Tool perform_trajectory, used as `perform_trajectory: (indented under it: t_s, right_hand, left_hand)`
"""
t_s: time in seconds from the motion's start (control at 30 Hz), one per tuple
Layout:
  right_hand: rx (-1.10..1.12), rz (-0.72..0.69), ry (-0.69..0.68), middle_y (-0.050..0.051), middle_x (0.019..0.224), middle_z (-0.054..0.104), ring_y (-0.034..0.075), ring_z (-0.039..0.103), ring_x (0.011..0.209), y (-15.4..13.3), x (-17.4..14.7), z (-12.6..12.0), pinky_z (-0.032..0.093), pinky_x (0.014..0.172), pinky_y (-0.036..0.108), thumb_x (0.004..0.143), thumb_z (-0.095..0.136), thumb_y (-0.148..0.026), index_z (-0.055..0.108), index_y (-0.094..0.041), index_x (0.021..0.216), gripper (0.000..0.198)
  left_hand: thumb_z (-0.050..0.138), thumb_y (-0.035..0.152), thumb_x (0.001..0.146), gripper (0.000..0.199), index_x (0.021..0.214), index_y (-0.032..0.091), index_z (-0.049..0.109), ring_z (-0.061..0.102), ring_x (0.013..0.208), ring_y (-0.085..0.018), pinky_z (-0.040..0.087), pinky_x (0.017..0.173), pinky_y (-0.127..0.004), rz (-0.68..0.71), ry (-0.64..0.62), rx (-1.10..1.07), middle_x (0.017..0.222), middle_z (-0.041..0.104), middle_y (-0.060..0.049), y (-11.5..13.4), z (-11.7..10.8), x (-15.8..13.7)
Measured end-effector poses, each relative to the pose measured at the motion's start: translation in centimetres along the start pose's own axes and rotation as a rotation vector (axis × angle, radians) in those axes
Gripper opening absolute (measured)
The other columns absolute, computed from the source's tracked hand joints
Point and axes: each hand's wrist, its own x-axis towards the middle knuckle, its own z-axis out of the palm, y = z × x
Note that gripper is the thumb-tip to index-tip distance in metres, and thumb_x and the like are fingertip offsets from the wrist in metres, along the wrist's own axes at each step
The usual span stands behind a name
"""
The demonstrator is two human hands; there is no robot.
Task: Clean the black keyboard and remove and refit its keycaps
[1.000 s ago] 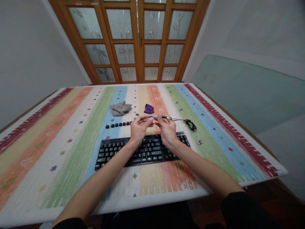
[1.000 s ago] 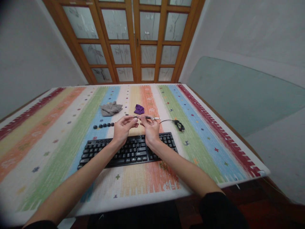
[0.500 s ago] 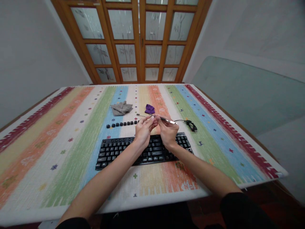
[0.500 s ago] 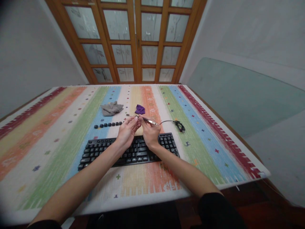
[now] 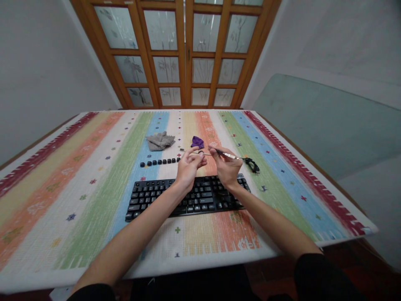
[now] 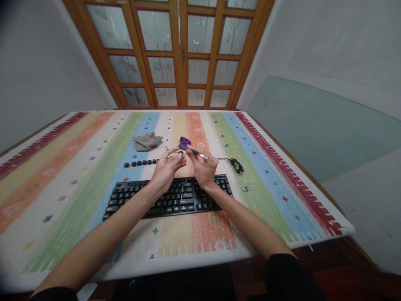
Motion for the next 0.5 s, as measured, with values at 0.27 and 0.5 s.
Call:
perform_trajectory:
  t_s: [0.27,0.5]
  right_hand:
    - [-0.009,0.006,-0.023,0.006,0.09,0.079,0.021,0.076,0.082,-0.7,2.0,-1.8,0.062,0.081,0.038,0.082,0.078,-0.045,0.075,-0.021,0.086,0.025]
    - [0.026,0.093,-0.035,0.007,0.091,0.08,0.023,0.077,0.085,0.4,2.3,-3.9,0.062,0.078,0.038,0.08,0.079,-0.044,0.072,-0.021,0.084,0.024]
  left_hand:
    - [0.082,0.023,0.069,0.029,0.091,0.016,0.065,0.07,0.076,-0.017,0.06,0.081,-0.035,0.172,-0.01,0.384,0.08,0.071,-0.003,2.5,-3.9,4.4]
    - [0.073,0.021,0.073,0.021,0.093,0.017,0.066,0.071,0.081,-0.019,0.059,0.082,-0.034,0.319,-0.055,0.8,0.082,0.073,-0.004,4.8,-6.0,7.0]
